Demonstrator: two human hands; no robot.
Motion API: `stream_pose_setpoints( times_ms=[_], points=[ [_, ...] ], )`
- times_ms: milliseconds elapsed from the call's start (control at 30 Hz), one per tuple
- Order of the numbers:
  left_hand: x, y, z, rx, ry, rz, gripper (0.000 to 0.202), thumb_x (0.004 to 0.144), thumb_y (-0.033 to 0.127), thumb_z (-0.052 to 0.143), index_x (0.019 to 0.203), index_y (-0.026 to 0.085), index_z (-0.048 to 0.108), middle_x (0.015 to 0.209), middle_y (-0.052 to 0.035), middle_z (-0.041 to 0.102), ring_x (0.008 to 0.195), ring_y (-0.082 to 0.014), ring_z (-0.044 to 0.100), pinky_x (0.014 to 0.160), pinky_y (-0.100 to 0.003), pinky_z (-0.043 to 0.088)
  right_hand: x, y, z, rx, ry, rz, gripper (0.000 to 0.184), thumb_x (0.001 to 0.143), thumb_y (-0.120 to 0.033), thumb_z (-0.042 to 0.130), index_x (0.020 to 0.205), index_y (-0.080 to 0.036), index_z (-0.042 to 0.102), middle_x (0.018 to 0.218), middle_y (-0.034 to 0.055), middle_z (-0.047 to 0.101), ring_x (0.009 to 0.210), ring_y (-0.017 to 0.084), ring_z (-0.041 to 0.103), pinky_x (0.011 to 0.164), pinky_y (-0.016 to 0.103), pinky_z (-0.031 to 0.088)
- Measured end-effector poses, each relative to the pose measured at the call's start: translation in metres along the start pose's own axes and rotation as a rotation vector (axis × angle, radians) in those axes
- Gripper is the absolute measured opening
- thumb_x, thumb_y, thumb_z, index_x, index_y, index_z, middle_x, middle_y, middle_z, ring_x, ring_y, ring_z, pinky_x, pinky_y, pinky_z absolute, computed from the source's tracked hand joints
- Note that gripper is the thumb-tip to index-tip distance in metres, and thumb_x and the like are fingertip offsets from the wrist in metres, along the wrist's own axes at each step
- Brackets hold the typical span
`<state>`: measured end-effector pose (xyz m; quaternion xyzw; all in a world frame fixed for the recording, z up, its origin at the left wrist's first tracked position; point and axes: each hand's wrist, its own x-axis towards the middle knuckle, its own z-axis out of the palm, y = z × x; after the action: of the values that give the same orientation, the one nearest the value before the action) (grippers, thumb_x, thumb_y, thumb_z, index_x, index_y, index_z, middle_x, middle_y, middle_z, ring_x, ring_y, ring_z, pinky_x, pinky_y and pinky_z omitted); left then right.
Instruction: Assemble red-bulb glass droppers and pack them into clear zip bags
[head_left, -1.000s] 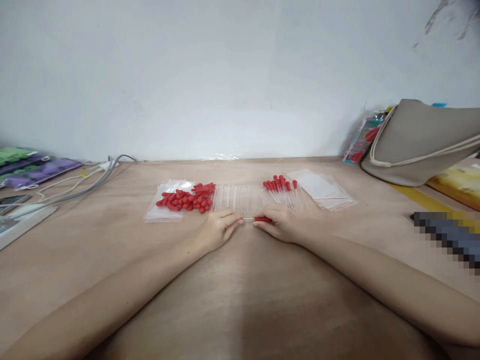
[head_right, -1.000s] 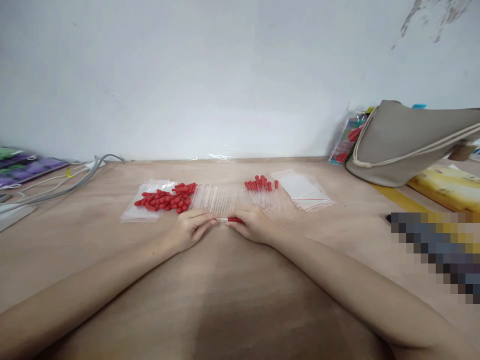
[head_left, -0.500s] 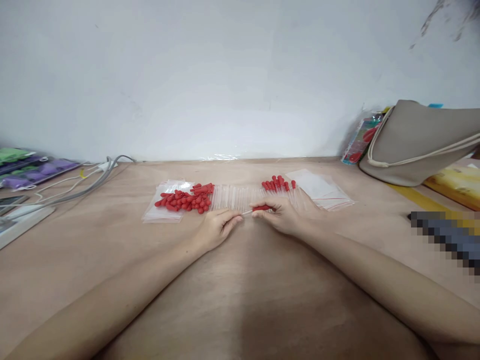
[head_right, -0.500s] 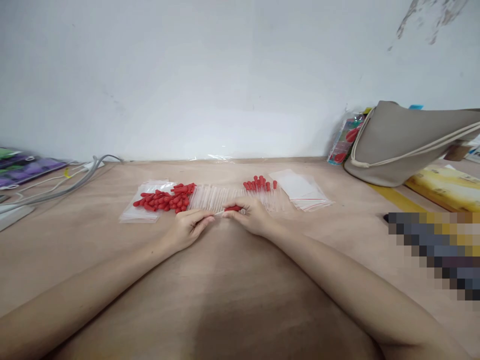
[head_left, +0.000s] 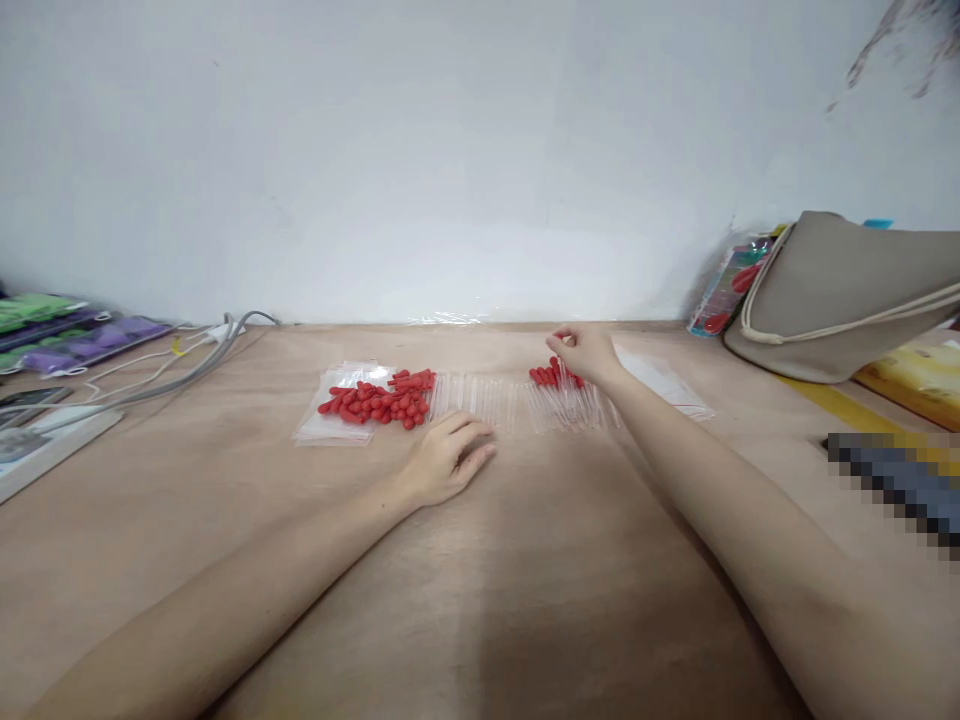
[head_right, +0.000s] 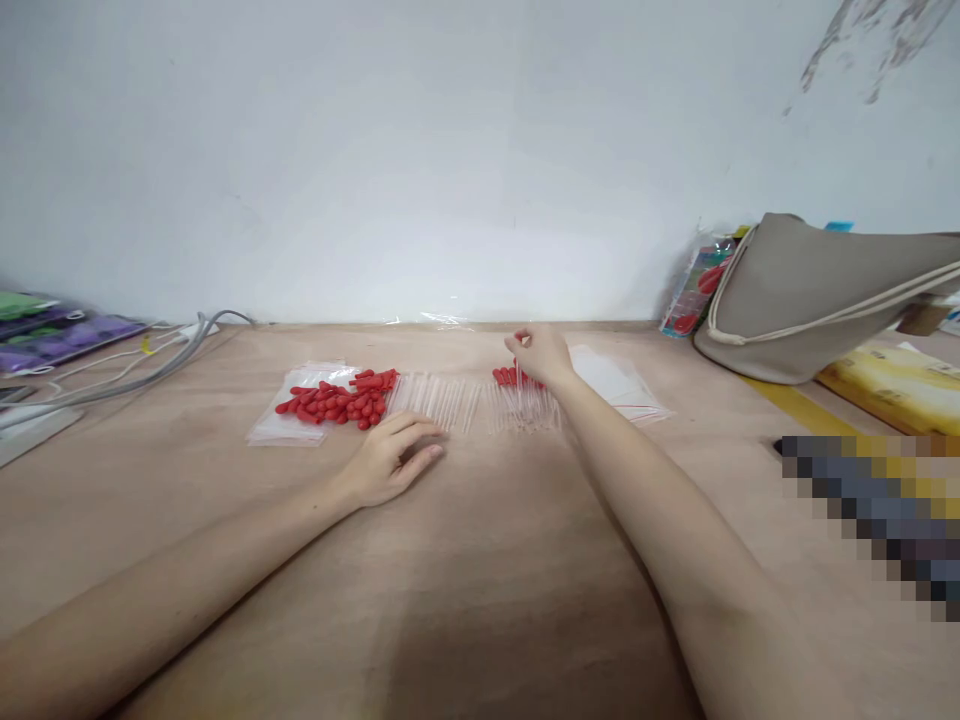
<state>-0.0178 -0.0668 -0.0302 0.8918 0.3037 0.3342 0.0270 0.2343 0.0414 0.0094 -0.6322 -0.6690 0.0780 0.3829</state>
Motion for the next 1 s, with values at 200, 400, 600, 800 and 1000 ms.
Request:
stream_pose_setpoints(
  times_ms=[200, 400, 600, 800, 1000],
  points=[
    [-0.001, -0.002, 0.0, 0.023, -0.003, 0.016, 0.015, 0.084, 0.023, 0.048, 0.089, 0.017, 0.061, 0.09, -0.0068, 0.06, 0.085, -0.0174, 0.055, 0.077, -0.032, 0.044, -0.011, -0.003, 0.022, -0.324, -0.08, 0.013, 0.035, 0.076, -0.043, 0.051, 0.098, -0.019, 0.063, 0.093, 0.0088, 0.065, 0.089, 0.023, 0.058, 0.072, 0.032, 0.044],
    [-0.001, -0.001, 0.0, 0.078, 0.004, -0.018, 0.015, 0.082, 0.025, 0.051, 0.088, 0.017, 0.062, 0.09, -0.006, 0.059, 0.084, -0.0179, 0.053, 0.076, -0.033, 0.042, -0.014, 0.005, -0.01, -0.416, -0.06, 0.112, 0.04, 0.075, -0.045, 0.05, 0.105, -0.019, 0.059, 0.097, 0.0096, 0.064, 0.093, 0.025, 0.057, 0.074, 0.034, 0.043],
    [0.017, 0.006, 0.008, 0.275, 0.047, -0.16, 0.014, 0.079, 0.03, 0.055, 0.084, 0.02, 0.062, 0.091, -0.0061, 0.058, 0.088, -0.023, 0.049, 0.075, -0.038, 0.037, -0.018, 0.039, -0.04, -0.604, -0.223, 0.2, 0.04, 0.069, -0.037, 0.059, 0.1, -0.012, 0.059, 0.097, 0.0152, 0.063, 0.093, 0.026, 0.058, 0.073, 0.033, 0.043],
    [0.06, 0.01, 0.031, 0.405, -0.009, -0.307, 0.02, 0.075, 0.035, 0.058, 0.082, 0.016, 0.06, 0.096, -0.0109, 0.055, 0.095, -0.0283, 0.045, 0.08, -0.043, 0.035, -0.022, 0.051, -0.031, -0.635, -0.343, 0.231, 0.046, 0.067, -0.038, 0.061, 0.103, -0.009, 0.058, 0.095, 0.0178, 0.063, 0.088, 0.027, 0.06, 0.068, 0.032, 0.044],
    [0.084, 0.004, 0.049, 0.472, -0.058, -0.398, 0.02, 0.074, 0.03, 0.054, 0.078, 0.012, 0.062, 0.096, -0.0154, 0.054, 0.097, -0.0308, 0.042, 0.081, -0.044, 0.033, -0.024, 0.048, -0.025, -0.588, -0.354, 0.266, 0.039, 0.069, -0.037, 0.06, 0.096, -0.01, 0.06, 0.081, 0.0167, 0.065, 0.081, 0.026, 0.062, 0.065, 0.031, 0.045]
  ],
)
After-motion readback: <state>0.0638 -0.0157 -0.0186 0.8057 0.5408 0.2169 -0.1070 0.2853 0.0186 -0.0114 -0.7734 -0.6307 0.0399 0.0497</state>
